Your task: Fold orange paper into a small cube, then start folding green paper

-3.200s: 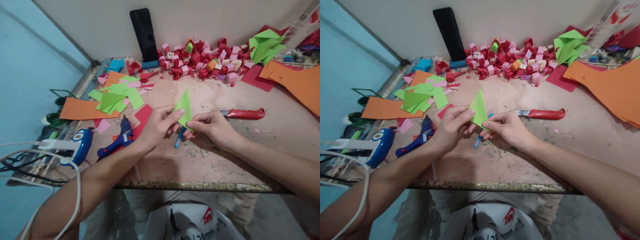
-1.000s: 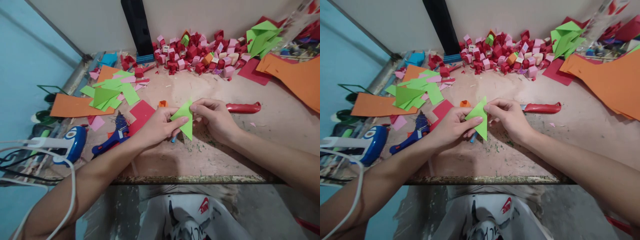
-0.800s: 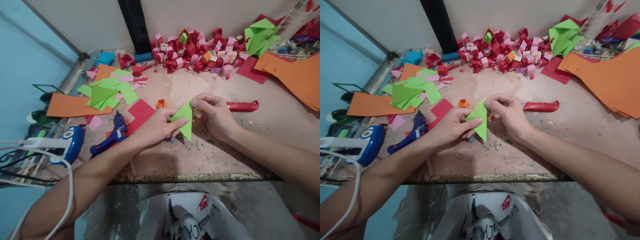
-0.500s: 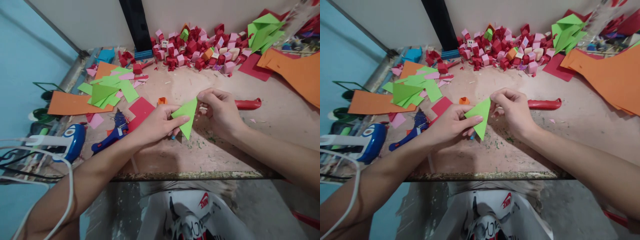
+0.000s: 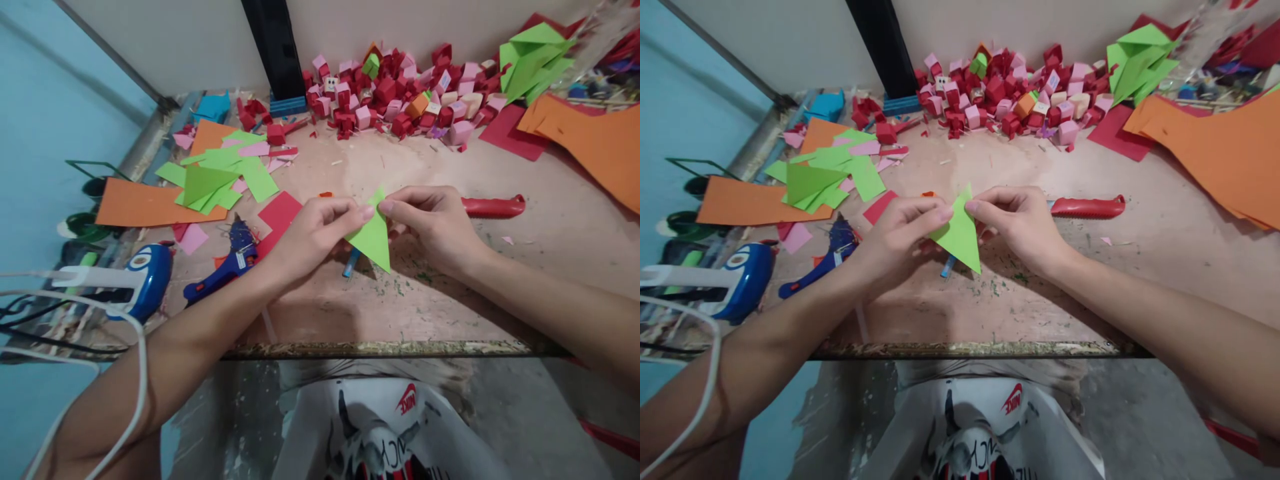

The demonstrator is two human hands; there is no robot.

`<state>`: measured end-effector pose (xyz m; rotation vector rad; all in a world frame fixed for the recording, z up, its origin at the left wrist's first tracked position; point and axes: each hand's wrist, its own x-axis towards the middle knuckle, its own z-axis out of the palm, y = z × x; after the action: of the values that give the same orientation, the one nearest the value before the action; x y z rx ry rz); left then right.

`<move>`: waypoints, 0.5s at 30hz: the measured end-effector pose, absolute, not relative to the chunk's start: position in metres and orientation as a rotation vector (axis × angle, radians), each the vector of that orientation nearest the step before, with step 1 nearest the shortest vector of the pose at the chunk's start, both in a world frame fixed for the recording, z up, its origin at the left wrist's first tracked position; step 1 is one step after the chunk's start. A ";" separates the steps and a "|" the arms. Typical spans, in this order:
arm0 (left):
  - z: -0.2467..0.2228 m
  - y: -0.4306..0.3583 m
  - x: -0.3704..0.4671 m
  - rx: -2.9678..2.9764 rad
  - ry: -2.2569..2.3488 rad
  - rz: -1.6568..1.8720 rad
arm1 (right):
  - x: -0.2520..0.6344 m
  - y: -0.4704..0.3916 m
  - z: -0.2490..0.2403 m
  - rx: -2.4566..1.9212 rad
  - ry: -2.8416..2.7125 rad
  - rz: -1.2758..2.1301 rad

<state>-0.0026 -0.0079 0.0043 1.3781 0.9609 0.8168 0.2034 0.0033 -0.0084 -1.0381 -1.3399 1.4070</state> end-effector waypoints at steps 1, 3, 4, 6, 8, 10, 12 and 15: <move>0.004 -0.007 -0.002 1.385 0.969 0.869 | 0.203 0.002 -0.006 -1.056 -1.381 1.413; 0.001 -0.005 -0.001 1.403 0.978 0.956 | 0.201 0.000 -0.003 -1.076 -1.463 1.456; -0.001 -0.004 -0.001 1.410 0.978 0.983 | 0.201 -0.002 -0.003 -1.079 -1.491 1.484; -0.005 -0.002 0.000 1.422 0.985 1.015 | 0.199 -0.004 -0.005 -1.080 -1.511 1.518; -0.008 0.002 -0.002 1.423 1.022 1.059 | 0.197 -0.006 -0.008 -1.081 -1.506 1.508; -0.009 0.007 -0.007 1.393 1.072 1.152 | 0.196 -0.008 -0.012 -1.065 -1.514 1.486; -0.009 0.012 -0.011 1.324 1.111 1.289 | 0.195 -0.009 -0.014 -1.023 -1.526 1.504; -0.011 0.018 -0.013 1.229 1.154 1.441 | 0.194 -0.008 -0.014 -0.980 -1.503 1.562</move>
<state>-0.0128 0.0179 -0.0113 1.2294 1.1544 1.4409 0.1943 -0.0084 -0.0140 -0.9805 -1.5029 1.5619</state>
